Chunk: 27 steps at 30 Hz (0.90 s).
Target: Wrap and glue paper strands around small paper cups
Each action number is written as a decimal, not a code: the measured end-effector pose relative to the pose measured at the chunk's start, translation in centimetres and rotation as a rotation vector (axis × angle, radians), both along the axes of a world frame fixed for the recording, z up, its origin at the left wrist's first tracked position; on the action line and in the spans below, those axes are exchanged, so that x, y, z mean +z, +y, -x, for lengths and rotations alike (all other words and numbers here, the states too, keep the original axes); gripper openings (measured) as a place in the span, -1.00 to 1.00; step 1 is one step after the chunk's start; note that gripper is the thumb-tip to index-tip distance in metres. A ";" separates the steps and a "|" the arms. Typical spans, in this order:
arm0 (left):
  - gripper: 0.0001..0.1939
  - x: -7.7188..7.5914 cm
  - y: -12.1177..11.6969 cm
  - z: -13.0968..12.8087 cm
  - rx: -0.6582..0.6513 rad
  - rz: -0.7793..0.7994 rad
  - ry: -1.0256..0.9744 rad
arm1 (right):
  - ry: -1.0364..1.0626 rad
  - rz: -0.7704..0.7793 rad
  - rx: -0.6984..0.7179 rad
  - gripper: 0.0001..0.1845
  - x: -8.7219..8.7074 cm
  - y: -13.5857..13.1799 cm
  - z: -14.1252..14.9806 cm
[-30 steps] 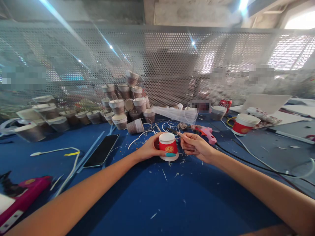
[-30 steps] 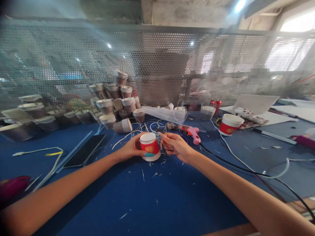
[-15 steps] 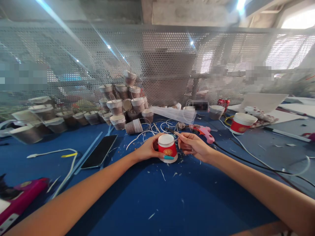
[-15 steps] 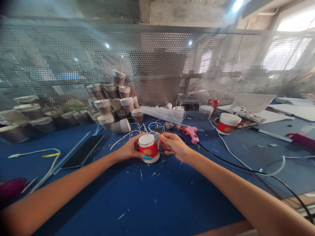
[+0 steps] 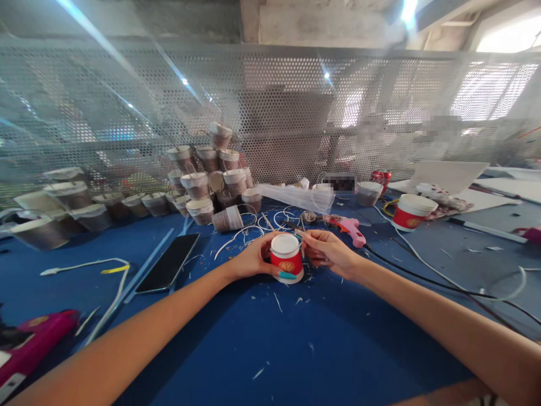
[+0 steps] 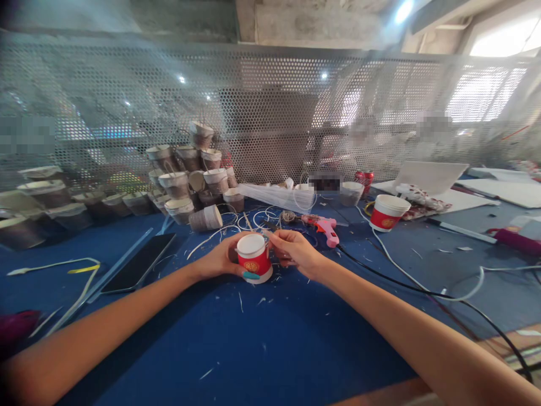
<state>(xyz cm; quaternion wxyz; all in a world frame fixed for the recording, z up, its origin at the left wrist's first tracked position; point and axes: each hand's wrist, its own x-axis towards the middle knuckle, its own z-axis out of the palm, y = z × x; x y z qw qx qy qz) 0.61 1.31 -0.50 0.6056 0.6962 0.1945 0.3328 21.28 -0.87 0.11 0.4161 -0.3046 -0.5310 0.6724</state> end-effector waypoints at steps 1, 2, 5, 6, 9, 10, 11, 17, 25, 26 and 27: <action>-0.26 0.0 0.0 0.0 -0.002 -0.006 -0.002 | -0.003 -0.001 0.003 -0.62 -0.1 0.1 0.0; -0.27 0.0 0.0 0.0 -0.003 -0.010 -0.004 | -0.005 -0.002 0.003 -0.62 -0.2 0.1 0.0; -0.29 0.1 0.0 0.0 -0.004 -0.015 0.005 | -0.011 0.000 -0.002 -0.63 -0.2 0.1 0.0; -0.29 0.1 0.0 -0.1 -0.003 -0.016 0.010 | -0.013 -0.001 -0.003 -0.63 -0.2 0.1 0.0; -0.29 0.3 -0.1 -0.1 -0.006 -0.017 0.021 | -0.032 -0.009 -0.014 -0.62 -0.1 0.0 0.1; -0.29 0.3 -0.1 -0.1 -0.007 -0.015 0.023 | -0.038 -0.016 -0.021 -0.62 0.0 0.0 0.1; -0.28 0.3 -0.1 -0.1 -0.010 -0.012 0.026 | -0.044 -0.024 -0.028 -0.62 0.0 0.0 0.1; -0.27 0.5 -0.1 -0.1 -0.017 -0.010 0.047 | -0.054 -0.051 -0.063 -0.61 -0.2 0.0 0.3; -0.27 0.7 -0.2 -0.1 -0.034 -0.008 0.051 | -0.099 -0.058 -0.136 -0.56 0.1 -0.1 1.0; -0.28 0.7 -0.2 -0.1 -0.036 -0.016 0.056 | -0.101 -0.058 -0.147 -0.55 0.2 -0.2 1.1; -0.29 0.6 -0.1 -0.1 -0.036 -0.027 0.061 | -0.101 -0.060 -0.156 -0.55 0.3 -0.2 1.2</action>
